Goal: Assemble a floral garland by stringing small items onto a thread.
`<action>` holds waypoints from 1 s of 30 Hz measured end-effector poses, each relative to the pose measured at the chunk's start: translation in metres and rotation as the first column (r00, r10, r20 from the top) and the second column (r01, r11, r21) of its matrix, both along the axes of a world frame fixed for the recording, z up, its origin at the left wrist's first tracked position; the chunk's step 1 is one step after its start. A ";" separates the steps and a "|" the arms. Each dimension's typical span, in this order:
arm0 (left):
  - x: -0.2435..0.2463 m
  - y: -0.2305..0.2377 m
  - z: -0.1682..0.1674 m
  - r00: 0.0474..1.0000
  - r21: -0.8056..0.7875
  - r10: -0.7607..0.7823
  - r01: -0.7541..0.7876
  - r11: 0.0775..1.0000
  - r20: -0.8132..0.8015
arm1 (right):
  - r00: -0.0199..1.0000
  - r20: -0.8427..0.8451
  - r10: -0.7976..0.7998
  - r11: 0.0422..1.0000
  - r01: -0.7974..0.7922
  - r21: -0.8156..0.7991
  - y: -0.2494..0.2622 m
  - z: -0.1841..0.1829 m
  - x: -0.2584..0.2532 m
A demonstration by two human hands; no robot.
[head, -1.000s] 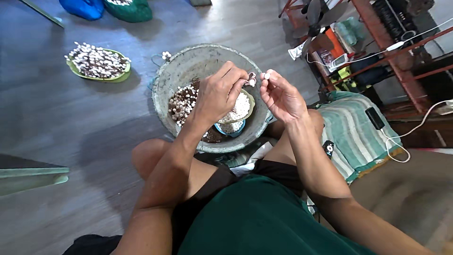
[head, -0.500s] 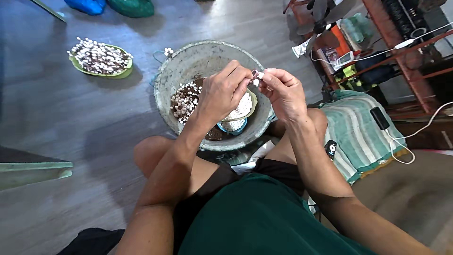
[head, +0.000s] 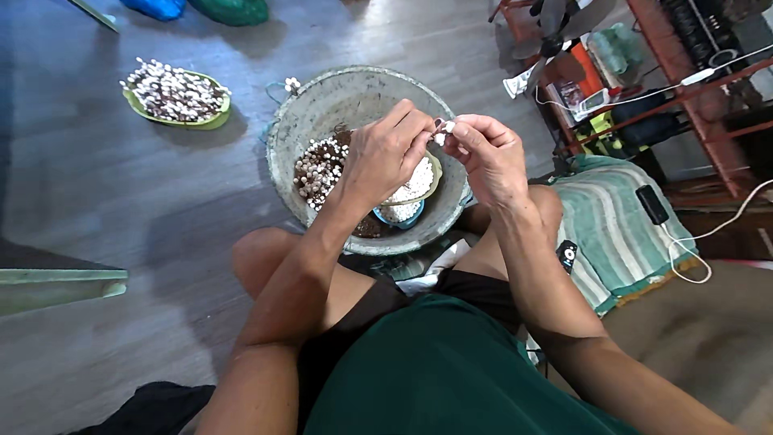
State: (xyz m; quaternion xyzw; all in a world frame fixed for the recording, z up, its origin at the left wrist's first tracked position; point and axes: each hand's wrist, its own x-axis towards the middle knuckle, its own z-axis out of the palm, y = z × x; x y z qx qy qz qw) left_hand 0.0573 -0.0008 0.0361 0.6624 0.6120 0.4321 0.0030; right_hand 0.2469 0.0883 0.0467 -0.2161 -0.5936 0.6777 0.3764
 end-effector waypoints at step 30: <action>0.000 0.001 0.000 1.000 -0.033 0.000 0.000 0.999 -0.017 | 0.993 0.111 -0.047 0.969 0.018 0.248 0.004 0.000 0.000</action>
